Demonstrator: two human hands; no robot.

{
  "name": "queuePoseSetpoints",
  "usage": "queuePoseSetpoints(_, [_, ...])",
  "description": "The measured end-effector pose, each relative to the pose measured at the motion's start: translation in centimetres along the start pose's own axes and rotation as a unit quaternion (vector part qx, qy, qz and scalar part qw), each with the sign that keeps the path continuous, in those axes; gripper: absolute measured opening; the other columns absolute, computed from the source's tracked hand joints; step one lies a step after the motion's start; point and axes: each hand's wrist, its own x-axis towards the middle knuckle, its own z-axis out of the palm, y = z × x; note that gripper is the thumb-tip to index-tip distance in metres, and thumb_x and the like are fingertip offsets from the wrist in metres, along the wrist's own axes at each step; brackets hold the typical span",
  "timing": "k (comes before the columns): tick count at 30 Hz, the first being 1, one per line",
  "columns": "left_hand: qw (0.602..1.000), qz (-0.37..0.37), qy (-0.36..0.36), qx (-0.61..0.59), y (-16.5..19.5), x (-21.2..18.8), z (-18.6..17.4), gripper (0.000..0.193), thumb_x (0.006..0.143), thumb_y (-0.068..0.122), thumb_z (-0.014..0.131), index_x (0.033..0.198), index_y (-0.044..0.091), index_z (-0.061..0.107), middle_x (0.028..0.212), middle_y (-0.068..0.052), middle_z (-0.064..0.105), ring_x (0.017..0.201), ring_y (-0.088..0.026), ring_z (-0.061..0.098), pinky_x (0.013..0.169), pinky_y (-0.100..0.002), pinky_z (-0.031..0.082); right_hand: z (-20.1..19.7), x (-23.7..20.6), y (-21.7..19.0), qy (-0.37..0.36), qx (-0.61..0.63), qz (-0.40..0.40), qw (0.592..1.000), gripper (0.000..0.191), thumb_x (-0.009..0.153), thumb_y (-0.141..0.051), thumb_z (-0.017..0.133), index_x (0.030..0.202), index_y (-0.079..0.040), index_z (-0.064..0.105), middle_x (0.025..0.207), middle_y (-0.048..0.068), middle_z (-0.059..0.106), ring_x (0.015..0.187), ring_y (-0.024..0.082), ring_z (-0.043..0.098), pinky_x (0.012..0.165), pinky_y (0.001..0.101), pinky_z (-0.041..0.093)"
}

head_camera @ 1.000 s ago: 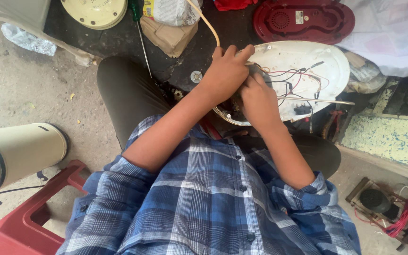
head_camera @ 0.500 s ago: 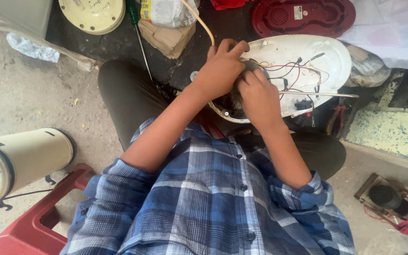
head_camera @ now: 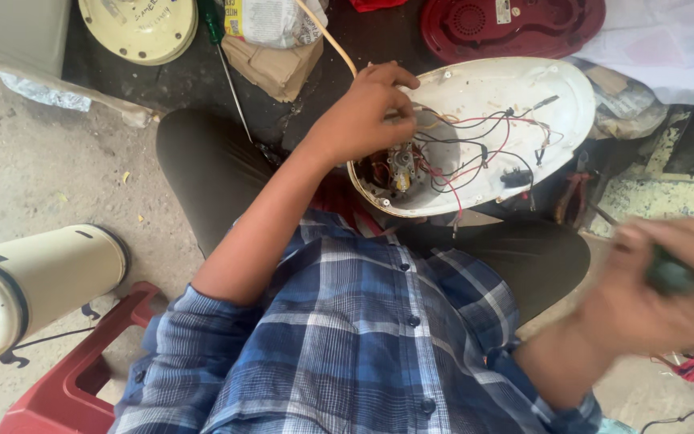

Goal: The person disassembles a white plastic appliance housing, removes the internal motor and wiring, and uses a screwdriver and pliers to adjust and cut wires. The person manipulates the motor and wires throughout the clip.

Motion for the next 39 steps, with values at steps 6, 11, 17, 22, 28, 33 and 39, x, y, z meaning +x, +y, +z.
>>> queuePoseSetpoints(6, [0.988, 0.036, 0.050, 0.145, 1.1, 1.6, -2.1, 0.009, 0.090, 0.014, 0.074, 0.088, 0.005, 0.076, 0.124, -0.006, 0.061, 0.118, -0.033, 0.055, 0.099, -0.044, 0.048, -8.0, -8.0, 8.2, 0.160, -0.127, 0.212, 0.956, 0.015, 0.111, -0.008, 0.070, 0.115, 0.006, 0.074, 0.101, 0.013, 0.071, 0.089, 0.021, 0.065, 0.078, 0.0327, 0.051])
queuePoseSetpoints(11, [0.928, 0.075, 0.144, 0.335, 2.3, 3.2, -1.5, 0.014, 0.091, 0.020, 0.076, 0.093, 0.006, 0.072, 0.110, -0.004, 0.057, 0.105, -0.026, 0.056, 0.085, -0.042, 0.049, -13.7, -14.3, 11.1, 0.128, -0.220, 0.342, 0.905, 0.014, 0.110, -0.007, 0.070, 0.116, 0.005, 0.072, 0.103, 0.013, 0.071, 0.091, 0.021, 0.065, 0.081, 0.0325, 0.051])
queuePoseSetpoints(17, [0.962, 0.037, 0.114, 0.244, 2.5, 3.7, -0.5, 0.020, 0.090, 0.023, 0.078, 0.091, 0.006, 0.068, 0.093, -0.010, 0.061, 0.086, -0.031, 0.066, 0.069, -0.045, 0.049, -15.2, -15.6, 10.9, 0.093, -0.238, 0.377, 0.890, 0.014, 0.108, -0.006, 0.070, 0.118, 0.004, 0.070, 0.106, 0.014, 0.070, 0.093, 0.021, 0.065, 0.084, 0.0322, 0.051])
queuePoseSetpoints(22, [0.977, -0.015, -0.058, 0.206, 2.3, 2.7, -0.4, 0.014, 0.083, 0.020, 0.077, 0.083, 0.010, 0.068, 0.087, -0.008, 0.067, 0.085, -0.033, 0.067, 0.076, -0.047, 0.050, -14.3, -15.2, 11.4, 0.070, -0.242, 0.379, 0.890, 0.015, 0.107, -0.005, 0.070, 0.120, 0.004, 0.069, 0.107, 0.014, 0.070, 0.095, 0.021, 0.065, 0.087, 0.0320, 0.051])
queuePoseSetpoints(28, [0.968, -0.006, 0.029, 0.248, 3.0, 1.4, 0.3, 0.012, 0.080, 0.014, 0.080, 0.084, 0.011, 0.069, 0.102, -0.005, 0.063, 0.108, -0.029, 0.057, 0.090, -0.047, 0.044, -15.3, -16.7, 10.7, 0.036, -0.241, 0.341, 0.908, 0.018, 0.106, -0.004, 0.070, 0.122, 0.003, 0.067, 0.110, 0.014, 0.069, 0.098, 0.021, 0.065, 0.090, 0.0317, 0.051])
queuePoseSetpoints(33, [0.975, -0.009, 0.041, 0.219, 3.4, -0.8, -0.4, 0.020, 0.075, 0.016, 0.086, 0.089, 0.013, 0.072, 0.117, -0.004, 0.054, 0.117, -0.032, 0.048, 0.093, -0.048, 0.039, -12.7, -13.0, 10.9, -0.020, -0.206, 0.216, 0.954, 0.020, 0.105, -0.002, 0.070, 0.124, 0.002, 0.065, 0.112, 0.014, 0.069, 0.100, 0.021, 0.066, 0.093, 0.0315, 0.051])
queuePoseSetpoints(39, [0.984, 0.018, 0.084, 0.155, 2.8, -2.9, -1.0, 0.029, 0.078, 0.014, 0.083, 0.105, 0.015, 0.071, 0.130, -0.008, 0.053, 0.126, -0.038, 0.045, 0.102, -0.048, 0.041, -4.1, -6.0, 11.9, -0.141, -0.140, 0.188, 0.962, 0.028, 0.101, -0.006, 0.074, 0.127, -0.001, 0.065, 0.107, 0.014, 0.072, 0.093, 0.019, 0.068, 0.089, 0.0298, 0.051])
